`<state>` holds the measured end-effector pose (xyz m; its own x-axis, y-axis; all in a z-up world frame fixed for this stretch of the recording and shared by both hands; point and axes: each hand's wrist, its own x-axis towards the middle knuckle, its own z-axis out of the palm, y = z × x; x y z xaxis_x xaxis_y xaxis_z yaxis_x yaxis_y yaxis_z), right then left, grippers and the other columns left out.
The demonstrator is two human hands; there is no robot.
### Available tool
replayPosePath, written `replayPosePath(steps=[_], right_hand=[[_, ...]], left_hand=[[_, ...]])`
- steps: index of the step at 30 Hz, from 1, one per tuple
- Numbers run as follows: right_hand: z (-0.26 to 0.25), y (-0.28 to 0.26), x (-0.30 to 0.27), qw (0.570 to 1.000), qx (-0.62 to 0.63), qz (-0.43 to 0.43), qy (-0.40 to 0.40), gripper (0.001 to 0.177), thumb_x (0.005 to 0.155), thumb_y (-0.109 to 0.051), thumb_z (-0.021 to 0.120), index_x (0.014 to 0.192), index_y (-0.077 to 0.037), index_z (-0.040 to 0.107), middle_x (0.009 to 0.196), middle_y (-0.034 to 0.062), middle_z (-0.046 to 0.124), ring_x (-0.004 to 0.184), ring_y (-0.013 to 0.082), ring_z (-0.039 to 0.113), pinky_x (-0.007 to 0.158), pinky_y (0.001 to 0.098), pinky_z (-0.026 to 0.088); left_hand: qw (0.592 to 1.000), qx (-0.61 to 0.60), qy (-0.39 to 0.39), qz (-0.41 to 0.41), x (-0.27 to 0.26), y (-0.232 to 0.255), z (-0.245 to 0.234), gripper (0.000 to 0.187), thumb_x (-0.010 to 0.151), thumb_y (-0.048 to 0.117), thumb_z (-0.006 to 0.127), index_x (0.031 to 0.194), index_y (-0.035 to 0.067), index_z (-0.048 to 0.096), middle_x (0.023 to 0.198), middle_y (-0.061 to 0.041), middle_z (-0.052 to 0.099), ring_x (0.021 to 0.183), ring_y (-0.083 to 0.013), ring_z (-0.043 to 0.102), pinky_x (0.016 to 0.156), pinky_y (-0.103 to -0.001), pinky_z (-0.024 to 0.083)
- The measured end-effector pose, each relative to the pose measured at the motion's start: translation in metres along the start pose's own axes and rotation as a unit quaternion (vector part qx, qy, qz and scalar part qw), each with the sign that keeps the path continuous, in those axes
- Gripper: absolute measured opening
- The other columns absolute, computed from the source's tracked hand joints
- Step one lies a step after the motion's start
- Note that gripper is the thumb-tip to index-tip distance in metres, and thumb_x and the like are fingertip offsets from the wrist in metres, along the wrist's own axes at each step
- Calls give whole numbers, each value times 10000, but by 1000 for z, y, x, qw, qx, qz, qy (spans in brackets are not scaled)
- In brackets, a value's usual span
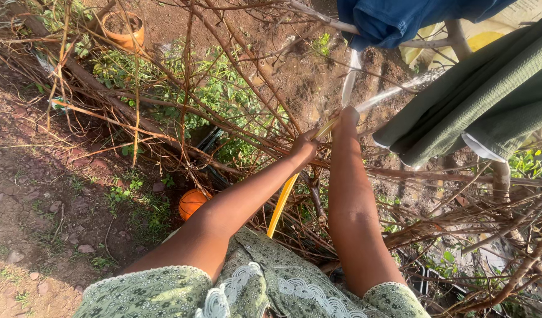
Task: The person holds a yellow hose and directs a spray of water onto dry branches and plants in an outdoor garden area.
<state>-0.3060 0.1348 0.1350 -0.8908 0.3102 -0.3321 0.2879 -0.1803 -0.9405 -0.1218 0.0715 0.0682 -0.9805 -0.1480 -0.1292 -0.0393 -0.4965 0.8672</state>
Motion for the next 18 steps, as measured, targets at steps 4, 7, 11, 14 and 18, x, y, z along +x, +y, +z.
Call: replayPosePath(steps=[4,7,11,14,18], right_hand=[[-4,3,7,1000,0,8,-4,276,1064,-142,377,1197,73,488,687,42,510,518,140,471,500,299,457],[-1,4,11,999,-29,0,-22,306,1053,-150,378,1226,75,493,686,49,489,512,154,466,478,308,452],[-4,4,2,1000,-7,5,-20,338,1064,-138,353,1285,88,472,736,44,511,551,128,473,499,282,456],[-5,2,-4,999,-25,11,-27,366,1061,-161,326,1309,69,466,726,41,506,544,125,465,491,275,448],[-6,2,-12,999,-12,15,-26,372,1063,-104,331,1360,105,409,742,62,525,544,126,473,494,270,457]], left_hand=[[1000,-13,-19,20,-2,-2,-3,392,1022,89,522,1397,87,637,772,2,608,500,-61,442,417,-241,362],[999,-26,-19,18,-5,-2,-4,393,1009,71,524,1390,105,614,755,3,600,500,-68,456,417,-250,365],[1000,15,-15,17,0,-8,-6,404,988,58,534,1374,123,634,727,1,603,498,-69,472,411,-252,371],[998,9,-21,58,3,-13,-4,351,1042,99,526,1365,101,666,748,8,610,529,-58,479,445,-238,382],[1000,14,-6,7,1,-14,-3,407,1004,101,515,1400,142,604,739,-12,616,509,-96,474,426,-271,384]])
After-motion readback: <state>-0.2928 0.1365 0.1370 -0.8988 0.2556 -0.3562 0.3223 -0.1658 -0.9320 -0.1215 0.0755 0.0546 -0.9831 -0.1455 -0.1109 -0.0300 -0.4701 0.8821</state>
